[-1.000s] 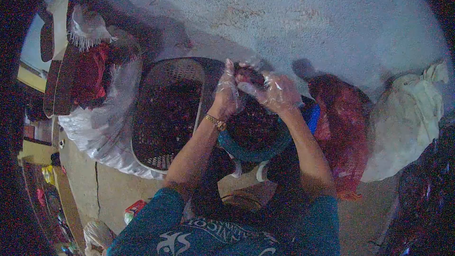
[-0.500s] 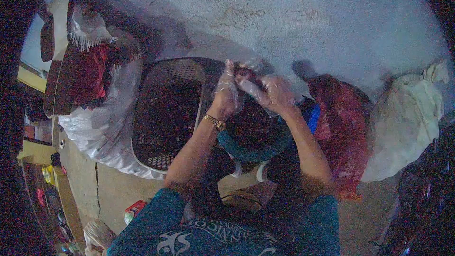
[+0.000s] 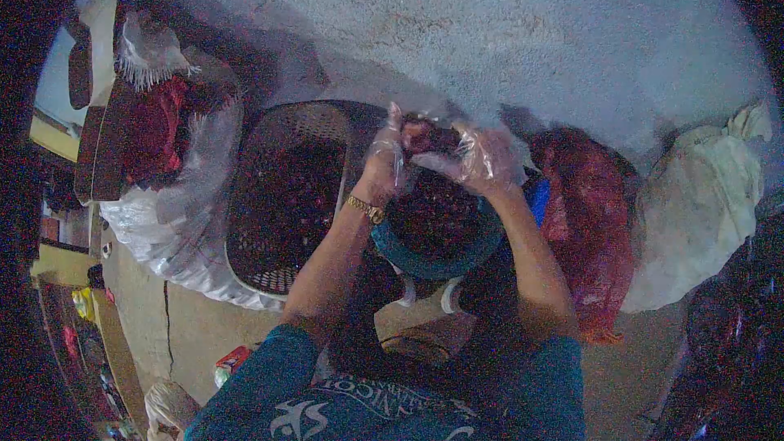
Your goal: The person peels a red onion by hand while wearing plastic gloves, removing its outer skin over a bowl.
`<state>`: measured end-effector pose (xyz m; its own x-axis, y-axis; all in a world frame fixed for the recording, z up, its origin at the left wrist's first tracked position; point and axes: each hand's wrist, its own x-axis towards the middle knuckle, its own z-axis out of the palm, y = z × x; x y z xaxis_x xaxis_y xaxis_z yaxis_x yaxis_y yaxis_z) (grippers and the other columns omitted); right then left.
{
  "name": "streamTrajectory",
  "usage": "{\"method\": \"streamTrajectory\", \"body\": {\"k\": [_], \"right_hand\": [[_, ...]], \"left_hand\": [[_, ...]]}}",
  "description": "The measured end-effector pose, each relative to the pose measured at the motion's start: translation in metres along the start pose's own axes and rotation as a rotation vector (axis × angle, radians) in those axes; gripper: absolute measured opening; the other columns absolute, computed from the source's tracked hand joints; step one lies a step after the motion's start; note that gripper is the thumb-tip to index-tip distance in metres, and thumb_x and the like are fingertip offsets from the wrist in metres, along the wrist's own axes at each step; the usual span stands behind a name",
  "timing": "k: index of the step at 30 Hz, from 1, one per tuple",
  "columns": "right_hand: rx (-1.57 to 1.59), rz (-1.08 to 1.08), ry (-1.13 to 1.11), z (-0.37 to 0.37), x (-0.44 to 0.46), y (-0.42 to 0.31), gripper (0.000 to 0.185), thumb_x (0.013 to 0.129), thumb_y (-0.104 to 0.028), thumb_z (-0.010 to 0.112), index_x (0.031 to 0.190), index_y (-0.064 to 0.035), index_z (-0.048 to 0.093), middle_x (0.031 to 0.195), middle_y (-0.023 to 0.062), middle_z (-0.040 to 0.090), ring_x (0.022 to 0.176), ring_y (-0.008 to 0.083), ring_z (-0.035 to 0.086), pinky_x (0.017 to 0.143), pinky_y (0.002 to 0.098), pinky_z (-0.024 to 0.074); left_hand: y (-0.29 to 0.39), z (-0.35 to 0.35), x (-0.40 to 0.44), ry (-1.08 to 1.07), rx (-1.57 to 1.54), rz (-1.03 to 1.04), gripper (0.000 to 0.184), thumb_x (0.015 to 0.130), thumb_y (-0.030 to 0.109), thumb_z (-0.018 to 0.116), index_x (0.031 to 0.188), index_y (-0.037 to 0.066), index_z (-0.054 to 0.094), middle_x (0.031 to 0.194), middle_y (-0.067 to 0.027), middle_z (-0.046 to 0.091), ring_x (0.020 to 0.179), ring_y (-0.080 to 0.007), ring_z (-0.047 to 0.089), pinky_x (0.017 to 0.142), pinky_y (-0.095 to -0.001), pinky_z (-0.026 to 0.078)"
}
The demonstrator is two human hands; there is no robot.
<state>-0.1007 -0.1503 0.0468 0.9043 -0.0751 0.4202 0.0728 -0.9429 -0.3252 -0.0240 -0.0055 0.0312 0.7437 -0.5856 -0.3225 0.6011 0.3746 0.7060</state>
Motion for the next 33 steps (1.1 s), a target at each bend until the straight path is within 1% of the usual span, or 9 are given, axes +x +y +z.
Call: {"method": "streamTrajectory", "body": {"k": [9,14,19,22,24,25,28,30,33], "right_hand": [[0.012,0.049,0.005,0.019,-0.008,0.016,0.064,0.063,-0.064,0.068,0.098,-0.0102,0.067,0.078,0.0162,0.067,0.074,0.0353,0.064,0.070,0.0400,0.0499],[0.029,-0.020,-0.038,0.026,-0.006,0.028,0.059,0.068,-0.062,0.066,0.097,-0.0103,0.068,0.077,0.0172,0.066,0.074,0.0342,0.065,0.067,0.0405,0.0497],[-0.005,-0.098,0.016,0.026,-0.005,0.022,0.056,0.070,-0.061,0.064,0.094,-0.0105,0.069,0.073,0.0173,0.065,0.070,0.0337,0.065,0.062,0.0409,0.0492],[0.065,-0.085,0.053,0.023,-0.003,0.010,0.054,0.071,-0.061,0.063,0.089,-0.0101,0.070,0.070,0.0174,0.064,0.067,0.0340,0.064,0.060,0.0407,0.0490],[-0.062,-0.016,-0.096,0.010,-0.003,0.000,0.052,0.065,-0.063,0.067,0.072,-0.0116,0.070,0.068,0.0112,0.066,0.063,0.0310,0.064,0.060,0.0404,0.0514],[-0.062,-0.017,-0.096,0.007,-0.004,-0.002,0.052,0.065,-0.063,0.067,0.072,-0.0116,0.070,0.068,0.0112,0.066,0.063,0.0310,0.064,0.060,0.0404,0.0514],[-0.003,-0.145,-0.110,0.005,-0.004,-0.004,0.051,0.066,-0.062,0.068,0.068,-0.0114,0.069,0.065,0.0120,0.064,0.062,0.0310,0.063,0.058,0.0406,0.0505],[-0.009,-0.236,-0.278,0.007,-0.001,-0.002,0.053,0.064,-0.063,0.069,0.065,-0.0106,0.068,0.062,0.0121,0.062,0.061,0.0311,0.063,0.058,0.0410,0.0498],[0.016,-0.218,-0.064,0.003,-0.008,-0.004,0.058,0.063,-0.066,0.067,0.067,-0.0085,0.067,0.061,0.0124,0.061,0.062,0.0328,0.063,0.060,0.0422,0.0495]], "left_hand": [[-0.002,-0.003,0.001,-0.090,-0.050,-0.091,0.056,0.091,0.058,0.035,0.100,0.007,0.057,0.090,-0.0057,0.063,0.078,-0.0163,0.059,0.071,-0.0312,0.051],[-0.011,-0.014,0.009,-0.104,-0.045,-0.021,0.058,0.089,0.058,0.039,0.102,0.004,0.058,0.094,-0.0104,0.065,0.087,-0.0225,0.062,0.079,-0.0346,0.051],[-0.010,-0.017,0.012,-0.106,-0.036,-0.054,0.060,0.088,0.060,0.040,0.103,0.004,0.058,0.095,-0.0093,0.065,0.086,-0.0208,0.062,0.077,-0.0339,0.051],[-0.012,-0.025,0.018,-0.108,-0.017,-0.063,0.061,0.088,0.061,0.040,0.104,0.004,0.058,0.095,-0.0084,0.065,0.086,-0.0200,0.062,0.078,-0.0340,0.051],[-0.009,-0.021,0.014,-0.110,-0.022,-0.073,0.061,0.088,0.061,0.040,0.104,0.004,0.058,0.095,-0.0079,0.064,0.086,-0.0197,0.062,0.078,-0.0339,0.051],[-0.005,-0.014,0.010,-0.026,-0.020,-0.065,0.060,0.088,0.061,0.039,0.098,0.005,0.059,0.088,-0.0072,0.063,0.080,-0.0192,0.059,0.075,-0.0347,0.049],[-0.003,-0.017,0.012,0.030,-0.068,-0.066,0.058,0.090,0.059,0.038,0.090,0.005,0.058,0.081,-0.0067,0.060,0.076,-0.0202,0.056,0.074,-0.0377,0.048],[-0.002,-0.017,0.012,0.003,-0.118,-0.074,0.057,0.091,0.058,0.036,0.088,0.005,0.058,0.081,-0.0070,0.059,0.077,-0.0217,0.056,0.075,-0.0401,0.048],[0.002,-0.010,0.006,0.092,-0.095,0.038,0.054,0.093,0.056,0.034,0.086,0.006,0.055,0.079,-0.0066,0.057,0.078,-0.0251,0.056,0.076,-0.0417,0.049]]}}
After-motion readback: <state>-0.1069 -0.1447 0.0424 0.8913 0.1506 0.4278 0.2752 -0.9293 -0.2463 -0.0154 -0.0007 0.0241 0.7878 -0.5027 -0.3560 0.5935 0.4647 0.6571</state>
